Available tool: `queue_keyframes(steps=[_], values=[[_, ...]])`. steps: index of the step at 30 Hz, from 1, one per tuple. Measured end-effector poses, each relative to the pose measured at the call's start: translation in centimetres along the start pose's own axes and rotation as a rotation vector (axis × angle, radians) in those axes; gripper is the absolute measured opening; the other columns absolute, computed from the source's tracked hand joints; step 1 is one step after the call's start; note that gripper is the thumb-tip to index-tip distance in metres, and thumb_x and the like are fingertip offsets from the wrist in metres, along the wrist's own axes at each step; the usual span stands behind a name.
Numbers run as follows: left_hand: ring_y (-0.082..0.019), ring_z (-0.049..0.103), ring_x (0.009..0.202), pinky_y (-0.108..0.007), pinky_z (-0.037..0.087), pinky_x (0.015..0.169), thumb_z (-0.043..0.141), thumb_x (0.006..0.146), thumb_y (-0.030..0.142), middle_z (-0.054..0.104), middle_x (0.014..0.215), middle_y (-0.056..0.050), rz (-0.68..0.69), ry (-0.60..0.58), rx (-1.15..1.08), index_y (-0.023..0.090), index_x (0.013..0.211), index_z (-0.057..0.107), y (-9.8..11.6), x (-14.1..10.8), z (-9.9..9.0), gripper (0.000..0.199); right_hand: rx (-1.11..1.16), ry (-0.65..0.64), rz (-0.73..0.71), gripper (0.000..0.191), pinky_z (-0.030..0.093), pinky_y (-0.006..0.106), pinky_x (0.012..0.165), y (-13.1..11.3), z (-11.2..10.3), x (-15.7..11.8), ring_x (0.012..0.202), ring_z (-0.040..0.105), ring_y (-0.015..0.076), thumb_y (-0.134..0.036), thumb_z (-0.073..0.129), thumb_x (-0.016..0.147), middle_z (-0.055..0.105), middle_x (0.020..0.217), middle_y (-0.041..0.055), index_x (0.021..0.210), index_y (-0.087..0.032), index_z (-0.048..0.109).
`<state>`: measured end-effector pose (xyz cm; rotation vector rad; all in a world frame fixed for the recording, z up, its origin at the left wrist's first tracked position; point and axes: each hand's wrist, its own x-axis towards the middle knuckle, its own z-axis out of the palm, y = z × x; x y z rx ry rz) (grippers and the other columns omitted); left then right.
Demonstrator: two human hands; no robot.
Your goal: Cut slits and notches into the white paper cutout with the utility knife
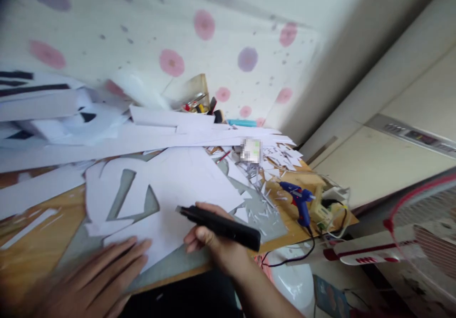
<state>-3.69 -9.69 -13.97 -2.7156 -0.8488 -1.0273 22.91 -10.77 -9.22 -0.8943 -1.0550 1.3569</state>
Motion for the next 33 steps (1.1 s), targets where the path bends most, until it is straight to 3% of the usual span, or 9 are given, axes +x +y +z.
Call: queue_keyframes(steps=[4,7,11,14,17,24,33], values=[[-0.023,0.051,0.126,-0.037,0.028,0.114,0.041,0.094,0.015,0.062,0.133,-0.002,0.048,-0.070,0.122,0.020,0.121,0.063,0.8,1.9,-2.2,0.036,-0.030,-0.032,0.022,0.048,0.054,0.028,0.060,-1.0,1.1,2.3,0.062,0.067,0.0143,-0.037,0.079,0.074,0.071,0.073,0.0006,0.117,-0.021,0.063],[-0.024,0.051,0.125,-0.040,0.034,0.109,0.040,0.095,0.016,0.061,0.134,-0.002,0.015,-0.099,0.117,0.021,0.121,0.063,0.9,2.1,-2.5,0.035,-0.129,0.042,0.002,0.034,0.051,0.024,0.060,-1.2,2.4,4.1,0.065,0.064,0.0129,-0.037,0.085,0.063,0.070,0.074,0.0015,0.088,-0.017,0.072],[-0.024,0.055,0.121,-0.040,0.040,0.104,0.038,0.096,0.013,0.065,0.129,-0.004,0.040,-0.089,0.131,0.020,0.118,0.064,0.9,2.3,-2.7,0.035,-0.160,0.181,0.111,0.024,0.034,0.020,0.041,-0.5,4.6,6.0,0.040,0.044,0.0072,-0.036,0.078,0.066,0.055,0.046,-0.0041,0.064,-0.016,0.065],[-0.023,0.057,0.119,-0.039,0.041,0.103,0.038,0.096,0.013,0.066,0.125,-0.005,0.079,-0.092,0.145,0.019,0.116,0.065,0.8,2.4,-2.9,0.034,-0.170,0.223,0.149,0.021,0.029,0.021,0.038,0.2,5.6,6.9,0.035,0.035,0.0065,-0.032,0.073,0.064,0.046,0.038,-0.0075,0.060,-0.017,0.059],[-0.024,0.054,0.123,-0.040,0.039,0.107,0.040,0.096,0.013,0.065,0.128,-0.004,0.034,-0.087,0.124,0.019,0.116,0.065,0.8,2.2,-2.7,0.033,-0.222,0.236,0.149,0.020,0.029,0.021,0.038,0.6,5.8,7.1,0.035,0.034,0.0063,-0.031,0.072,0.063,0.044,0.038,-0.0080,0.059,-0.018,0.058],[-0.026,0.053,0.123,-0.041,0.035,0.109,0.039,0.097,0.013,0.064,0.129,-0.004,0.019,-0.103,0.095,0.018,0.115,0.066,1.0,2.1,-2.7,0.033,-0.271,0.203,0.178,0.022,0.026,0.020,0.038,0.4,5.9,7.0,0.038,0.039,0.0074,-0.033,0.073,0.061,0.049,0.041,-0.0062,0.059,-0.018,0.059],[-0.024,0.056,0.120,-0.040,0.039,0.104,0.037,0.098,0.015,0.067,0.125,-0.004,0.029,-0.092,0.106,0.019,0.113,0.067,0.9,2.7,-3.0,0.033,-0.386,0.150,0.134,0.022,0.028,0.021,0.042,0.4,5.5,6.9,0.043,0.040,0.0082,-0.035,0.074,0.065,0.051,0.047,-0.0053,0.061,-0.018,0.060]])
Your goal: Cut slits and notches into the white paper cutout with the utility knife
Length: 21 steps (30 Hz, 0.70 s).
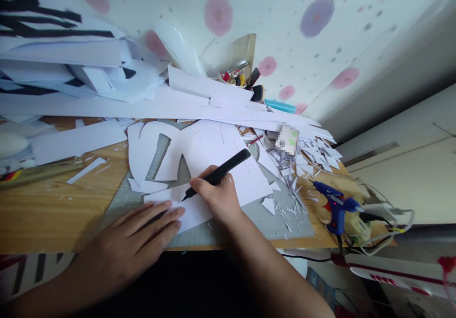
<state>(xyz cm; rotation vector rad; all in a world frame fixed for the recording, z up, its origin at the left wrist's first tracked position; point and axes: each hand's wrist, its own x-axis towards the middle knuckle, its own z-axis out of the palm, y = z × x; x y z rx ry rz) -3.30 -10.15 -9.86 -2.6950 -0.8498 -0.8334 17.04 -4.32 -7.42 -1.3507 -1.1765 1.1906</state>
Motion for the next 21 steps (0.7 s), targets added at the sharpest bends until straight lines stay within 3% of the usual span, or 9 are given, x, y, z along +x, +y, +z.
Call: queue_keyframes(steps=[12,21], values=[[-0.025,0.053,0.121,-0.040,0.036,0.106,0.044,0.096,0.015,0.065,0.127,-0.005,-0.047,-0.005,-0.057,0.017,0.114,0.065,0.1,-0.2,0.1,0.028,0.012,-0.019,-0.033,0.024,0.031,0.021,0.044,0.9,-0.7,0.1,0.046,0.044,0.0090,-0.036,0.076,0.068,0.052,0.048,-0.0058,0.065,-0.018,0.061],[-0.025,0.055,0.119,-0.040,0.040,0.101,0.044,0.095,0.015,0.066,0.126,-0.005,-0.030,-0.014,-0.049,0.015,0.112,0.066,0.0,0.2,-0.3,0.027,-0.152,-0.041,-0.069,0.026,0.035,0.023,0.049,-0.7,-1.3,-0.3,0.054,0.046,0.0111,-0.039,0.077,0.065,0.055,0.055,-0.0027,0.063,-0.018,0.062]])
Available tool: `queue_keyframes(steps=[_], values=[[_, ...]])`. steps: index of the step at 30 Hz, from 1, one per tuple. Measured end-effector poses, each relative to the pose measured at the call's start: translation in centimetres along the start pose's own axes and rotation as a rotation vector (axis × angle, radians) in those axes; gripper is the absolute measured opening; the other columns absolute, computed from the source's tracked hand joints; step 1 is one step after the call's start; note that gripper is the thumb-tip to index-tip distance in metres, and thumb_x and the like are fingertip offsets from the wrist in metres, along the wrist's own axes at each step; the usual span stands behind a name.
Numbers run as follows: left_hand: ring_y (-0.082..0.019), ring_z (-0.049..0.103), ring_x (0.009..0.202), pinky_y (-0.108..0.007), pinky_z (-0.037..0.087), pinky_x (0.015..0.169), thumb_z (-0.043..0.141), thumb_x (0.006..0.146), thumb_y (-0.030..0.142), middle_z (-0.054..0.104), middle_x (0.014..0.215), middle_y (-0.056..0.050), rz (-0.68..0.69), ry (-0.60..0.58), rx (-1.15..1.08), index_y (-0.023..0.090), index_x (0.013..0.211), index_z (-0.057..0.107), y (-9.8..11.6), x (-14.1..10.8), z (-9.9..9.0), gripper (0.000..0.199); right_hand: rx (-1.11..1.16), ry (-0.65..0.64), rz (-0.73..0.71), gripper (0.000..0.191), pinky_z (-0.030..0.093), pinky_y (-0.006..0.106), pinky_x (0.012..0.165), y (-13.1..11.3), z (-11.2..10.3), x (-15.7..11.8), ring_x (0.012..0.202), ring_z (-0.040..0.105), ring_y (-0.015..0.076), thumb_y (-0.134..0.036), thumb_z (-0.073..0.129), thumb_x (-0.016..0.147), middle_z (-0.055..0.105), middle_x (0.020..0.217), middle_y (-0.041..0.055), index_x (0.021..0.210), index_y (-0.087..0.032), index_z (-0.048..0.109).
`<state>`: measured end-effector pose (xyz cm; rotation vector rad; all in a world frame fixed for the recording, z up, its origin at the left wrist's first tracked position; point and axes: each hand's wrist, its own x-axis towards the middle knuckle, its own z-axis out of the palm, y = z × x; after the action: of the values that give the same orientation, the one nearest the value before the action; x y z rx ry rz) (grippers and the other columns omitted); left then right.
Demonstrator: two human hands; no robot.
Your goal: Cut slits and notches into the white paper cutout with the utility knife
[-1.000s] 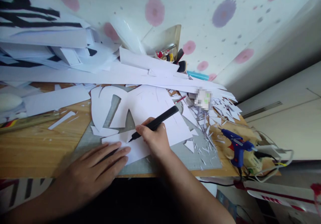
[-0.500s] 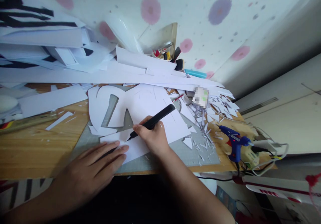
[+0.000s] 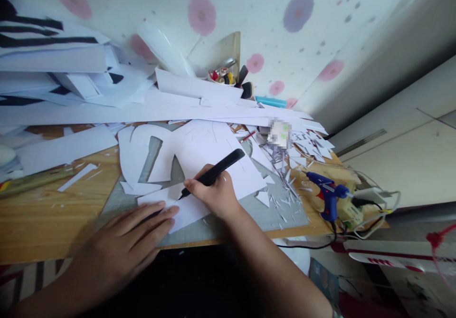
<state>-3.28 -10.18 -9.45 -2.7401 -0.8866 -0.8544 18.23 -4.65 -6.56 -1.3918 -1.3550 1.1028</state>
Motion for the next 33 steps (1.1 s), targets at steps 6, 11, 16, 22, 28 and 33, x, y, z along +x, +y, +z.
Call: queue_keyframes(steps=[6,11,16,22,28,33], values=[[-0.026,0.054,0.121,-0.041,0.039,0.102,0.044,0.095,0.014,0.065,0.129,-0.005,0.011,-0.033,-0.009,0.014,0.114,0.065,0.0,-0.2,0.1,0.028,0.066,0.005,0.003,0.026,0.035,0.024,0.049,0.3,-0.4,0.3,0.052,0.046,0.0104,-0.038,0.076,0.066,0.054,0.053,-0.0037,0.062,-0.018,0.062],[-0.026,0.052,0.124,-0.042,0.040,0.102,0.044,0.095,0.015,0.062,0.132,-0.005,0.001,-0.041,-0.015,0.014,0.118,0.063,-0.1,-0.3,0.4,0.029,0.087,0.054,-0.007,0.025,0.035,0.024,0.048,1.1,-0.5,0.4,0.049,0.045,0.0101,-0.036,0.076,0.067,0.053,0.050,-0.0042,0.060,-0.018,0.060],[-0.026,0.052,0.124,-0.042,0.039,0.103,0.043,0.095,0.013,0.062,0.133,-0.005,0.003,-0.045,-0.030,0.014,0.118,0.063,-0.2,-0.4,0.4,0.030,0.093,0.077,-0.008,0.025,0.035,0.024,0.047,1.5,-0.7,0.5,0.047,0.045,0.0098,-0.037,0.076,0.067,0.054,0.051,-0.0041,0.061,-0.018,0.060],[-0.026,0.052,0.124,-0.042,0.039,0.102,0.043,0.095,0.014,0.063,0.132,-0.005,-0.018,-0.033,-0.038,0.014,0.118,0.063,-0.1,-0.6,0.5,0.030,0.122,0.100,0.012,0.026,0.033,0.023,0.046,1.3,-0.8,0.4,0.046,0.045,0.0097,-0.035,0.076,0.066,0.054,0.049,-0.0041,0.059,-0.018,0.059],[-0.026,0.053,0.122,-0.041,0.039,0.102,0.044,0.095,0.014,0.064,0.130,-0.005,-0.007,-0.036,-0.038,0.014,0.116,0.064,-0.1,-0.1,0.4,0.029,0.111,0.088,0.026,0.028,0.031,0.023,0.046,1.0,-1.2,0.2,0.048,0.041,0.0090,-0.037,0.079,0.064,0.053,0.049,-0.0045,0.059,-0.018,0.060],[-0.026,0.054,0.121,-0.041,0.040,0.100,0.044,0.095,0.014,0.064,0.129,-0.005,0.006,-0.034,-0.019,0.014,0.116,0.064,-0.1,-0.1,0.2,0.029,0.089,0.109,-0.003,0.026,0.033,0.023,0.047,1.0,-1.5,0.3,0.047,0.042,0.0092,-0.036,0.076,0.064,0.053,0.048,-0.0043,0.056,-0.018,0.059]])
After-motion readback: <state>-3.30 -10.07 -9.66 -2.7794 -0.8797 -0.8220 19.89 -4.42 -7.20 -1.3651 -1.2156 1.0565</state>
